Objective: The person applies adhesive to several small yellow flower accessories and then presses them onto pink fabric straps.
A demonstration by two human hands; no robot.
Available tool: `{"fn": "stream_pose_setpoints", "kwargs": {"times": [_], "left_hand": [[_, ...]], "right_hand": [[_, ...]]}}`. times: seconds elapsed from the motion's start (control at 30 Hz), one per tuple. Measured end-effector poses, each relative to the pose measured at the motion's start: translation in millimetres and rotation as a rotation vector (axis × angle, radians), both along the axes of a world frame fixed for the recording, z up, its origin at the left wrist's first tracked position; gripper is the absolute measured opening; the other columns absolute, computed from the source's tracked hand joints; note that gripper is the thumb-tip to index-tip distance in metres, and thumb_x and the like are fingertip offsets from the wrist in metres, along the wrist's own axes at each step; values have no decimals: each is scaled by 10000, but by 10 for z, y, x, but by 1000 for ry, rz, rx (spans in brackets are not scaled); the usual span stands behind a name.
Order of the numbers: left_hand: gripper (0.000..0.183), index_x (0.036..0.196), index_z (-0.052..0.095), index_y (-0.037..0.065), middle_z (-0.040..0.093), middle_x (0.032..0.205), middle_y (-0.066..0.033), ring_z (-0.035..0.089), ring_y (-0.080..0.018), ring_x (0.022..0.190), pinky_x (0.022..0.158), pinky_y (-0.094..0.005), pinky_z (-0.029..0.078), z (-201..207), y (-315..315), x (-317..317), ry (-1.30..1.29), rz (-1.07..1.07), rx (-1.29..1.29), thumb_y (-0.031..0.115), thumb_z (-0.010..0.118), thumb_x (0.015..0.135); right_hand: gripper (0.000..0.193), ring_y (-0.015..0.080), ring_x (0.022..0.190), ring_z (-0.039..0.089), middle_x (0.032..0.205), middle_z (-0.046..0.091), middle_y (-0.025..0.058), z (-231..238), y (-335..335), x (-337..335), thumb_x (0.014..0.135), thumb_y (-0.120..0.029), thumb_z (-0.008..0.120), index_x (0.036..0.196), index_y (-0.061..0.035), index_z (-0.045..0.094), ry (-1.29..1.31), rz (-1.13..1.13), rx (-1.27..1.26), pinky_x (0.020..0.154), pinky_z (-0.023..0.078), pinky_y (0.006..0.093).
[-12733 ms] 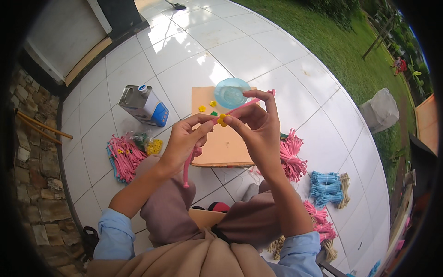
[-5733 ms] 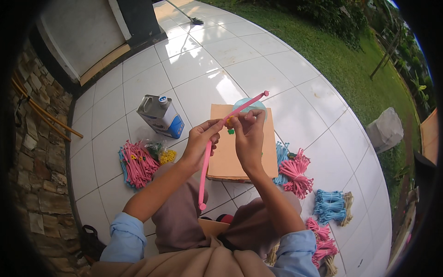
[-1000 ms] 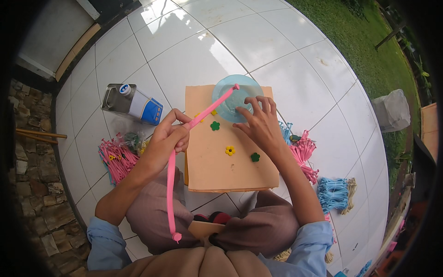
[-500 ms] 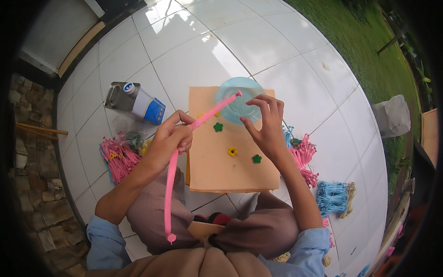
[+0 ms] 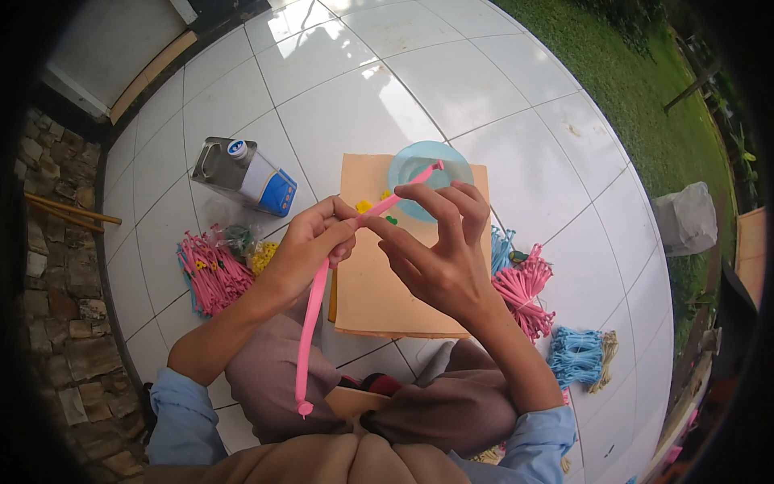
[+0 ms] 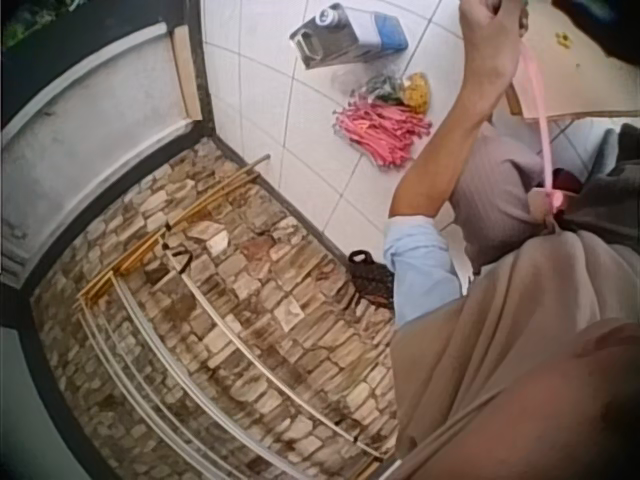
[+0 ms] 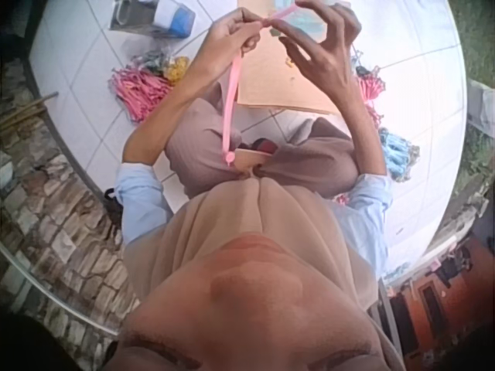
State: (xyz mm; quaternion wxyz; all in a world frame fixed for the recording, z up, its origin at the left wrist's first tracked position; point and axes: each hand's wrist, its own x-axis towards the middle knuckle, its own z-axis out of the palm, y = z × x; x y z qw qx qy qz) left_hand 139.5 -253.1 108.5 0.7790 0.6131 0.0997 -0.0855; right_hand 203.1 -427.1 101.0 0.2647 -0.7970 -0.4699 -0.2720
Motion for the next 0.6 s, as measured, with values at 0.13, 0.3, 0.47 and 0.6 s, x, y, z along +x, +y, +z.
{"fn": "stream_pose_setpoints", "kwargs": {"times": [0.13,0.3,0.47,0.6], "left_hand": [[84,909,492,0,453,635,18,400,-35,579,526,-187,331,-2,15,-5,3,0,-39,75,473,876],[93,917,492,-3,453,641,20,400,-35,586,533,-189,335,27,2,-7,43,-12,-36,78,471,877],[79,913,485,44,433,637,36,376,-31,565,511,-182,307,12,-11,-7,6,-28,-9,118,463,899],[79,919,473,41,416,625,35,368,-34,553,493,-186,303,-8,27,-1,32,23,19,114,454,894]], "right_hand": [[383,250,1048,356,1178,448,26,-33,16,-1,582,-123,720,942,-241,664,-54,-11,-33,898,324,439],[379,242,1048,363,1182,451,14,-43,-5,9,572,-128,720,927,-248,662,-86,-17,-19,902,323,441],[356,249,1065,358,1170,452,23,-8,-9,16,579,-103,715,907,-226,654,-75,-14,-22,902,334,415],[301,287,1087,345,1186,436,47,-3,-82,149,668,-117,702,955,-156,618,162,-175,0,898,344,383]]}}
